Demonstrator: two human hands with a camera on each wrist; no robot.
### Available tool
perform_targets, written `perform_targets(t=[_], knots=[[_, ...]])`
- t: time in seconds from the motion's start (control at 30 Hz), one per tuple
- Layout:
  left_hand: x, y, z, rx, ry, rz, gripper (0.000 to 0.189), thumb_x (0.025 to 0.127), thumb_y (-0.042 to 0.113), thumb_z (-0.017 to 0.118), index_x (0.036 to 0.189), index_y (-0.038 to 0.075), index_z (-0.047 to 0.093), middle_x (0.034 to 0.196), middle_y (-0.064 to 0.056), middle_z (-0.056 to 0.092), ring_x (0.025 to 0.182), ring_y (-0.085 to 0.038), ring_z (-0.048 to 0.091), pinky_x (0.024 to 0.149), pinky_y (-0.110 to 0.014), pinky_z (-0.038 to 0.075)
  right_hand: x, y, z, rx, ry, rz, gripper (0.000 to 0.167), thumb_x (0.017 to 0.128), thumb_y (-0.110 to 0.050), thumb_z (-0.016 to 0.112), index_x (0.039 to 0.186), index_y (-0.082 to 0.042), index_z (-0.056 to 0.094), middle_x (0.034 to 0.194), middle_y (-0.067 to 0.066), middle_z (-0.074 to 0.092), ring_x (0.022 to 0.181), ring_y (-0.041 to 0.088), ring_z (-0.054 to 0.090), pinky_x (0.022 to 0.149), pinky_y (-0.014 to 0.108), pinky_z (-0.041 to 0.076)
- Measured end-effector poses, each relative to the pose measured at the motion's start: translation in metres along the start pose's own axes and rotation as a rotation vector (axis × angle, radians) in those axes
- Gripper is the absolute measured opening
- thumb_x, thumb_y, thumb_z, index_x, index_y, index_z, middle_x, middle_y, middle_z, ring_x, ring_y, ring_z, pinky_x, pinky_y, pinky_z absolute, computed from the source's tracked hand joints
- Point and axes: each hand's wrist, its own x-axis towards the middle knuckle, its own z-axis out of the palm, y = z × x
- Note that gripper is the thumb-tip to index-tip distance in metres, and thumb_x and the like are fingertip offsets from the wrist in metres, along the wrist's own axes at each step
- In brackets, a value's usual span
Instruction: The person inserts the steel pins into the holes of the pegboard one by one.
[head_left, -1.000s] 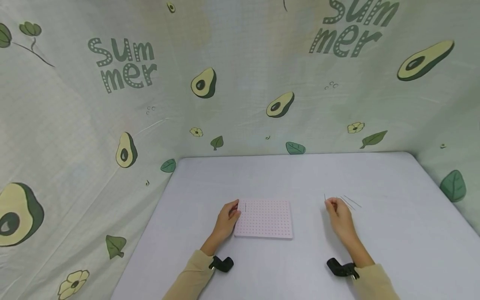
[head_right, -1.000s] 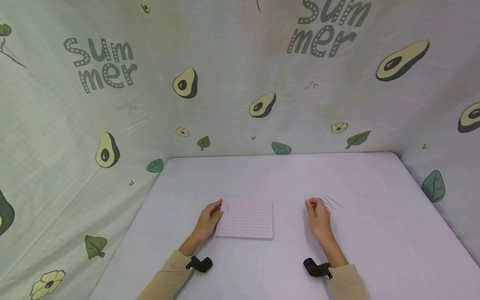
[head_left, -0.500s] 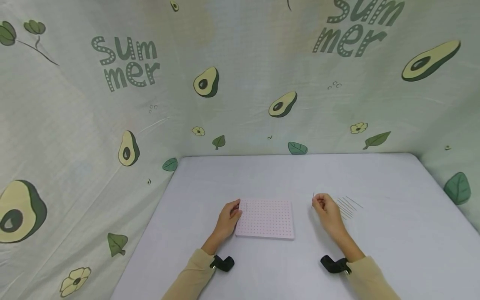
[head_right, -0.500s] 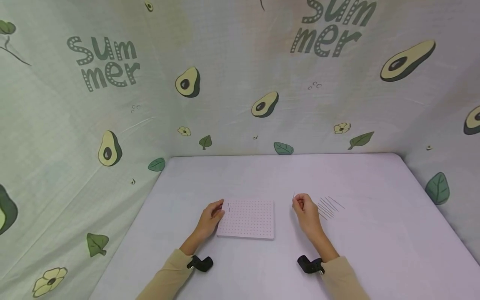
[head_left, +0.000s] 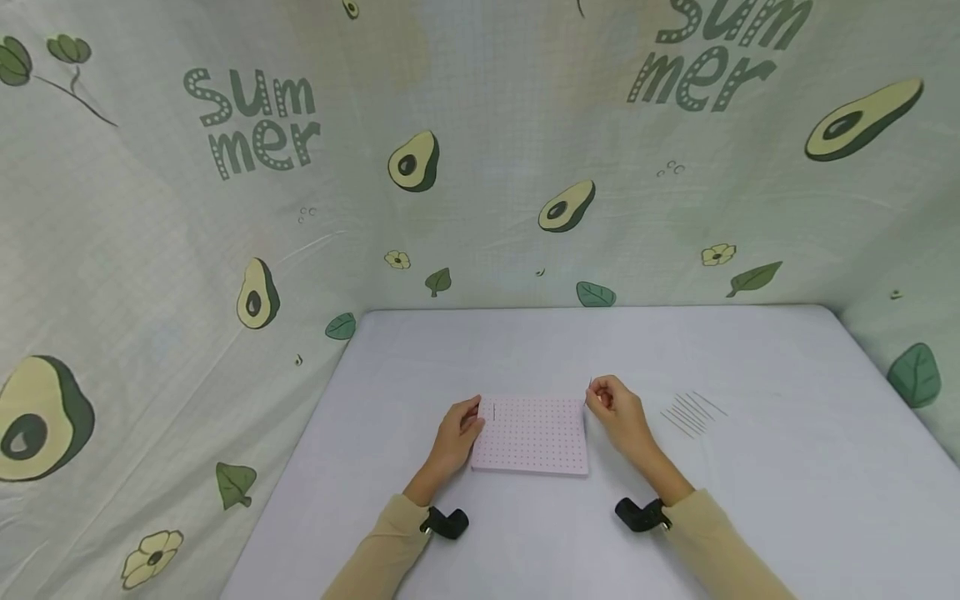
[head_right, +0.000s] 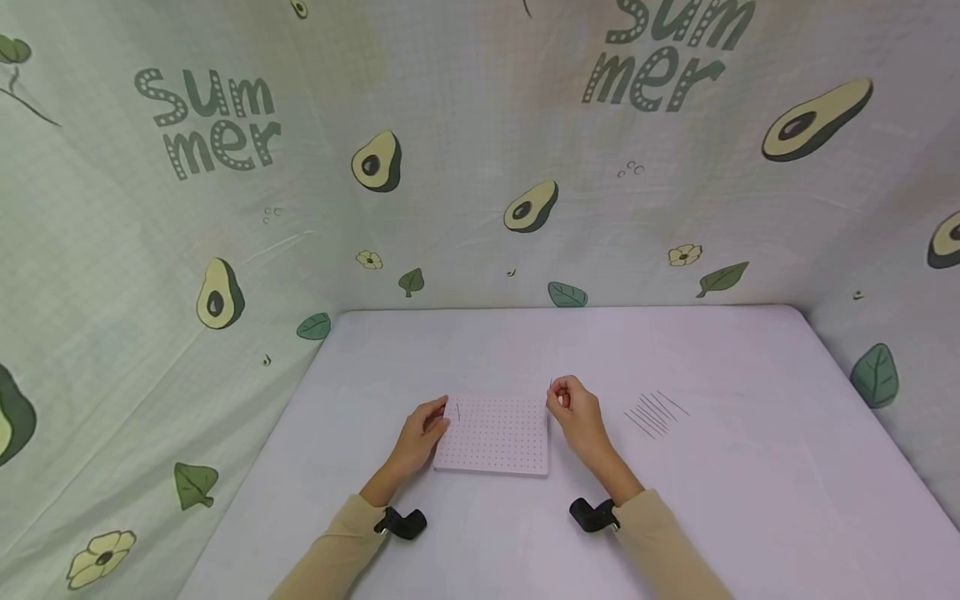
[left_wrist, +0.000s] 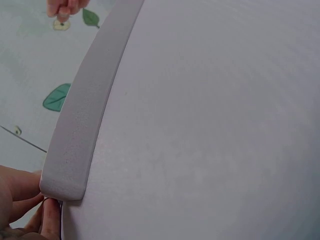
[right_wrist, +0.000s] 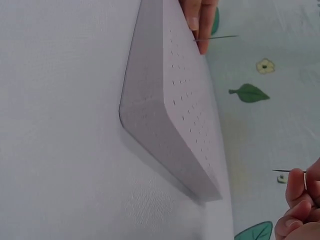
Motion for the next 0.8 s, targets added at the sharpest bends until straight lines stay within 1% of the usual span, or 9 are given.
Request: perform_targets(t=[0.13, 0.3, 0.53, 0.67, 0.8], knots=[[0.0, 0.001, 0.0, 0.004, 0.001, -0.014, 0.043, 0.101, 0.001, 0.054, 0.142, -0.009, 0.046, 0.129, -0.023, 0.053, 0.124, -0.037, 0.051, 0.108, -0.041, 0.044, 0.003, -0.009, 0.011, 0.027, -0.04, -0.008, 0.006, 0.091, 0.003, 0.063, 0.094, 0.005, 0.058, 0.073, 0.004, 0.046, 0.067, 0.013, 0.042, 0.051, 0.017, 0.032], [0.001, -0.001, 0.0, 0.017, 0.0, -0.004, 0.043, 0.101, 0.001, 0.054, 0.142, -0.01, 0.046, 0.128, -0.023, 0.054, 0.123, -0.037, 0.051, 0.107, -0.04, 0.045, 0.005, -0.017, 0.025, 0.043, -0.077, -0.02, 0.005, 0.092, 0.002, 0.064, 0.094, 0.003, 0.059, 0.073, 0.002, 0.046, 0.067, 0.014, 0.042, 0.051, 0.018, 0.033], [0.002, -0.003, -0.001, 0.0, -0.002, 0.006, 0.043, 0.1, 0.0, 0.055, 0.141, -0.01, 0.046, 0.128, -0.024, 0.053, 0.122, -0.037, 0.051, 0.107, -0.041, 0.045, 0.008, -0.017, 0.046, 0.053, -0.122, -0.069, 0.006, 0.092, -0.001, 0.066, 0.093, 0.002, 0.061, 0.073, 0.001, 0.047, 0.067, 0.013, 0.041, 0.053, 0.019, 0.033], [0.002, -0.005, -0.001, -0.012, -0.004, 0.013, 0.043, 0.1, 0.0, 0.055, 0.141, -0.01, 0.046, 0.128, -0.024, 0.053, 0.123, -0.037, 0.051, 0.107, -0.042, 0.045, 0.007, -0.018, 0.056, 0.065, -0.159, -0.077, 0.004, 0.092, -0.001, 0.066, 0.093, 0.0, 0.062, 0.074, 0.001, 0.047, 0.07, 0.015, 0.041, 0.056, 0.02, 0.034], [0.002, -0.005, -0.001, -0.011, -0.004, 0.016, 0.044, 0.1, 0.0, 0.055, 0.141, -0.01, 0.046, 0.128, -0.024, 0.053, 0.122, -0.037, 0.052, 0.106, -0.04, 0.046, 0.008, -0.019, 0.064, 0.064, -0.175, -0.102, 0.004, 0.092, 0.0, 0.066, 0.092, -0.002, 0.063, 0.077, 0.001, 0.051, 0.07, 0.015, 0.041, 0.057, 0.021, 0.034]])
